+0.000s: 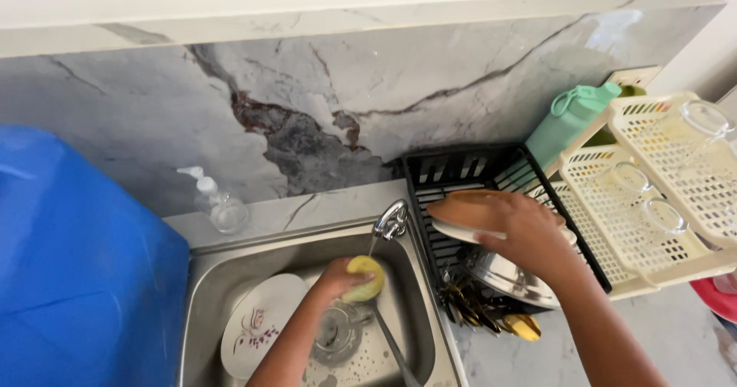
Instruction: The person washes plates, a bowl, and utensils with a sponge and soapy water in a kitchen sink. The person scrubs every side of each item, rinses them under running water, and places them in a drying rack.
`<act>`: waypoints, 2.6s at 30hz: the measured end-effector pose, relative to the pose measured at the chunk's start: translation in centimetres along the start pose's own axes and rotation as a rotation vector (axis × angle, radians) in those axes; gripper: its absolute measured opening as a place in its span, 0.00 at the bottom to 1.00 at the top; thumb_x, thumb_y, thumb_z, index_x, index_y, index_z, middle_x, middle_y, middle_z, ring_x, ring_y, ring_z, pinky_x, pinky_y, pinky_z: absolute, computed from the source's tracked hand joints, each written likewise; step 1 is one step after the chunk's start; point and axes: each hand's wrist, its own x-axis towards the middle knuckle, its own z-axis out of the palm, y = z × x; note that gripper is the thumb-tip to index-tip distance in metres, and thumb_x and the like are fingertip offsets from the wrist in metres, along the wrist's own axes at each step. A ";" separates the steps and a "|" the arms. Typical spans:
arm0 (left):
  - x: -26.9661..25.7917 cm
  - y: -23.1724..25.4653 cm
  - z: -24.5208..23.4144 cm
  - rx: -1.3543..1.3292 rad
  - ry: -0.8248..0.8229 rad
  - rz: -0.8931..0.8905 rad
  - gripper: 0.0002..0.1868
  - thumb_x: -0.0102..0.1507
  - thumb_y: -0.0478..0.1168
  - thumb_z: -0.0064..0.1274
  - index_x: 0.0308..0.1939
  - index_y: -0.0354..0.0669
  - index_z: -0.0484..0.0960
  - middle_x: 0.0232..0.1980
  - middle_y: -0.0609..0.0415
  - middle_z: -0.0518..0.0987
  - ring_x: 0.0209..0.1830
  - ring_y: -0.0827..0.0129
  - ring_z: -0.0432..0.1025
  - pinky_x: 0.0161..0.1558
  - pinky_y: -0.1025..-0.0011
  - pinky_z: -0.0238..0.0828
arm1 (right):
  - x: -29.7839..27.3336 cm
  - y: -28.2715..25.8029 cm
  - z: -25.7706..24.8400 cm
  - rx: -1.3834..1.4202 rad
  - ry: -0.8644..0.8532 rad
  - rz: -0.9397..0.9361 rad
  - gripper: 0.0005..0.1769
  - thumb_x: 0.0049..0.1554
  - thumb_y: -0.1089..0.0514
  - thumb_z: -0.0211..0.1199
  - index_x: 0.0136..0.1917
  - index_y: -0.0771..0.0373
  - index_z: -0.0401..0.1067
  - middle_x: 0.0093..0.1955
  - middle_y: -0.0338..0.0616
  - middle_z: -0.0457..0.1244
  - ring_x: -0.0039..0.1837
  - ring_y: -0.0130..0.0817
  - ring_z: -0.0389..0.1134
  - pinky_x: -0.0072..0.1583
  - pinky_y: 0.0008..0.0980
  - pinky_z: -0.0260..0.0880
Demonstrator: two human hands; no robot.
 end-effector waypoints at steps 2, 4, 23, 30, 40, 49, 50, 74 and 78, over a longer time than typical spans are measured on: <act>3.0 -0.4 0.8 0.291 -0.053 0.096 0.25 0.42 0.37 0.77 0.42 0.39 0.85 0.32 0.50 0.81 0.32 0.62 0.78 0.34 0.65 0.77 | 1.6 -0.6 0.3 -0.131 -0.256 -0.031 0.45 0.51 0.26 0.59 0.75 0.47 0.58 0.72 0.42 0.58 0.74 0.48 0.60 0.76 0.49 0.51; 5.4 -0.7 1.2 0.402 -0.097 0.125 0.25 0.42 0.39 0.77 0.41 0.42 0.86 0.34 0.51 0.83 0.34 0.63 0.78 0.38 0.66 0.76 | 1.7 -1.8 -1.9 -0.144 -0.221 -0.097 0.40 0.51 0.30 0.61 0.70 0.50 0.63 0.66 0.44 0.62 0.67 0.50 0.65 0.71 0.48 0.59; 6.7 3.0 0.9 0.652 -0.266 0.121 0.18 0.59 0.51 0.63 0.40 0.39 0.85 0.39 0.44 0.83 0.42 0.59 0.76 0.46 0.61 0.73 | 8.8 8.4 6.3 -0.478 0.120 -0.525 0.25 0.61 0.32 0.40 0.63 0.41 0.65 0.54 0.42 0.63 0.59 0.45 0.71 0.54 0.40 0.76; 6.2 3.7 1.1 0.656 -0.221 0.146 0.14 0.66 0.49 0.54 0.45 0.44 0.83 0.39 0.49 0.82 0.40 0.65 0.75 0.44 0.67 0.73 | 10.5 10.1 7.1 -0.531 0.211 -0.549 0.28 0.55 0.34 0.55 0.68 0.31 0.58 0.52 0.32 0.64 0.55 0.33 0.72 0.53 0.30 0.76; 1.2 3.2 -0.1 0.304 -0.019 0.053 0.19 0.55 0.47 0.63 0.46 0.44 0.78 0.44 0.53 0.81 0.43 0.68 0.75 0.42 0.71 0.72 | -2.1 -1.1 -13.1 0.360 0.305 -0.135 0.26 0.62 0.53 0.52 0.68 0.71 0.69 0.66 0.63 0.64 0.63 0.55 0.66 0.66 0.49 0.64; -9.3 3.2 -6.0 0.254 0.540 -0.002 0.20 0.60 0.46 0.58 0.52 0.41 0.76 0.51 0.46 0.80 0.46 0.56 0.75 0.36 0.60 0.75 | -9.8 -10.0 -6.7 1.654 0.196 0.328 0.31 0.59 0.48 0.46 0.75 0.55 0.57 0.73 0.44 0.60 0.71 0.38 0.62 0.69 0.45 0.65; -9.2 1.8 -7.9 0.194 0.670 0.066 0.18 0.59 0.46 0.59 0.48 0.41 0.77 0.44 0.45 0.81 0.38 0.57 0.76 0.29 0.59 0.72 | -10.1 -11.4 -4.4 1.871 0.039 0.441 0.30 0.59 0.53 0.46 0.74 0.60 0.60 0.70 0.51 0.62 0.68 0.44 0.64 0.66 0.50 0.66; -10.6 0.7 1.6 0.930 0.491 0.845 0.21 0.69 0.55 0.32 0.50 0.43 0.68 0.81 0.44 0.46 0.81 0.39 0.37 0.72 0.34 0.29 | -15.5 -19.3 9.2 1.316 -0.213 0.719 0.44 0.56 0.29 0.35 0.67 0.60 0.71 0.66 0.49 0.67 0.68 0.43 0.66 0.67 0.42 0.65; -12.9 2.5 6.2 0.576 0.526 0.919 0.30 0.69 0.62 0.29 0.54 0.38 0.65 0.79 0.39 0.53 0.78 0.45 0.51 0.66 0.54 0.56 | -14.8 -20.0 7.8 1.359 -0.192 0.685 0.40 0.58 0.32 0.37 0.68 0.58 0.71 0.68 0.43 0.67 0.71 0.39 0.65 0.68 0.37 0.62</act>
